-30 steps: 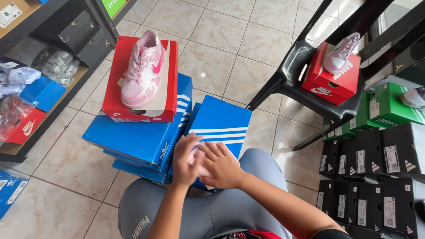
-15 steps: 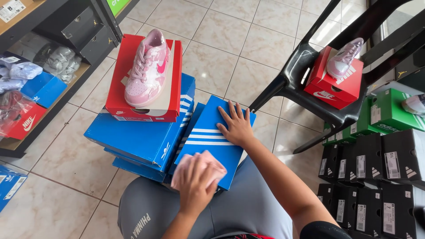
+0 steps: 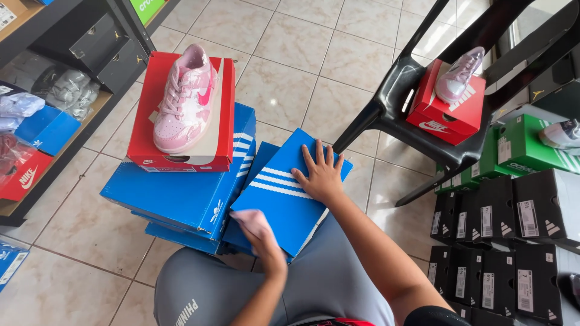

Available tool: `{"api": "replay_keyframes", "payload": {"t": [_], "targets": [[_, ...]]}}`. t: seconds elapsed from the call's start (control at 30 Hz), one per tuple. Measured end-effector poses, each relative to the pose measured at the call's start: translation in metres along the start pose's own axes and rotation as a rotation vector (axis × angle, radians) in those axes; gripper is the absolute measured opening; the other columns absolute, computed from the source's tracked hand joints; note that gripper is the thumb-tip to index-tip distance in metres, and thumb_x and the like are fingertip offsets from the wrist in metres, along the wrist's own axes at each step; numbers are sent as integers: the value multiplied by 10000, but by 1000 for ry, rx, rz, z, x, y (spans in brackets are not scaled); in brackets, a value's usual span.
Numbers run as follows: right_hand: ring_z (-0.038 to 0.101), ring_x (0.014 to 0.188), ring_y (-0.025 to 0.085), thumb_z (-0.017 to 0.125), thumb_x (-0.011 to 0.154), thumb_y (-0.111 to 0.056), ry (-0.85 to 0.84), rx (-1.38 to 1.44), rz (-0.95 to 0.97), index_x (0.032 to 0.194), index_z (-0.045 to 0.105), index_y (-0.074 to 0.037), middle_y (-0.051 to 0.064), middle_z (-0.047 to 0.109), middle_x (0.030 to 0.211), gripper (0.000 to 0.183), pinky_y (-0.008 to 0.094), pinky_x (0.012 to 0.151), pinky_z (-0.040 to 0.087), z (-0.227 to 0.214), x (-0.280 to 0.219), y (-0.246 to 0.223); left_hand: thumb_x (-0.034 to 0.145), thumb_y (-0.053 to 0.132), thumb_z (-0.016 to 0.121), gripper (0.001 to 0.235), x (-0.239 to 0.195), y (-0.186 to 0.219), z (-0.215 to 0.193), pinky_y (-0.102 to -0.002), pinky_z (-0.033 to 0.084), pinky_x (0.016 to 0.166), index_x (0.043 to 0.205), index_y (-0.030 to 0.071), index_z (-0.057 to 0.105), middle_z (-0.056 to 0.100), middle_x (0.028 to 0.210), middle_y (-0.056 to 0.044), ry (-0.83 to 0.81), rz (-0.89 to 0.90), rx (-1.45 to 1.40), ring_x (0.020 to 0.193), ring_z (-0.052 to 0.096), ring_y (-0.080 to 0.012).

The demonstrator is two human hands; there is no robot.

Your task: Dust off shoe boxes with a cloth and inspect the contents.

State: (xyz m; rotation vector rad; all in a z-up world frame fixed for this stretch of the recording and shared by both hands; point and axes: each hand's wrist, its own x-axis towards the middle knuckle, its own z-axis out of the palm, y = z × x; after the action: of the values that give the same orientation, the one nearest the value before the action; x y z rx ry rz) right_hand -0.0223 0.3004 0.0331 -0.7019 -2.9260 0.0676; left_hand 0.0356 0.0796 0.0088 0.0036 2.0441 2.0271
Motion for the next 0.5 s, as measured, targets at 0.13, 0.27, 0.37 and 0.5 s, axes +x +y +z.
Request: {"api": "replay_keyframes", "payload": {"t": [0.13, 0.27, 0.37, 0.5], "targets": [[69, 1532, 484, 258, 928, -774, -41, 18, -6, 1612, 261, -245, 158, 155, 1687, 865, 728, 1156, -3, -6, -1, 3, 915, 538, 280, 819, 43, 5, -6, -510, 532, 969, 1610, 154, 81, 340, 1574, -235, 184, -83, -109, 1355, 500, -430], [97, 1525, 493, 265, 930, -779, -3, -7, 1, 1602, 295, -237, 173, 187, 1676, 864, 733, 1152, 11, -3, 0, -3, 857, 624, 276, 870, -15, -4, 11, -541, 576, 943, 1605, 239, 50, 446, 1523, -194, 81, -191, -44, 1255, 606, -438], [104, 1526, 486, 258, 929, -776, -3, -3, 1, 1608, 275, -253, 156, 172, 1683, 857, 737, 1153, 15, -5, 0, -2, 966, 493, 248, 773, -43, -18, 21, -516, 432, 1075, 1596, 207, -97, 241, 1604, -227, -13, -136, -34, 1379, 456, -453], [78, 1525, 497, 258, 932, -768, -42, 20, 15, 1613, 260, -242, 169, 153, 1684, 860, 738, 1150, 5, -9, -3, -3, 940, 533, 283, 794, 6, 6, 1, -495, 577, 927, 1609, 206, 9, 418, 1519, -241, 95, -109, -67, 1193, 642, -394]]}}
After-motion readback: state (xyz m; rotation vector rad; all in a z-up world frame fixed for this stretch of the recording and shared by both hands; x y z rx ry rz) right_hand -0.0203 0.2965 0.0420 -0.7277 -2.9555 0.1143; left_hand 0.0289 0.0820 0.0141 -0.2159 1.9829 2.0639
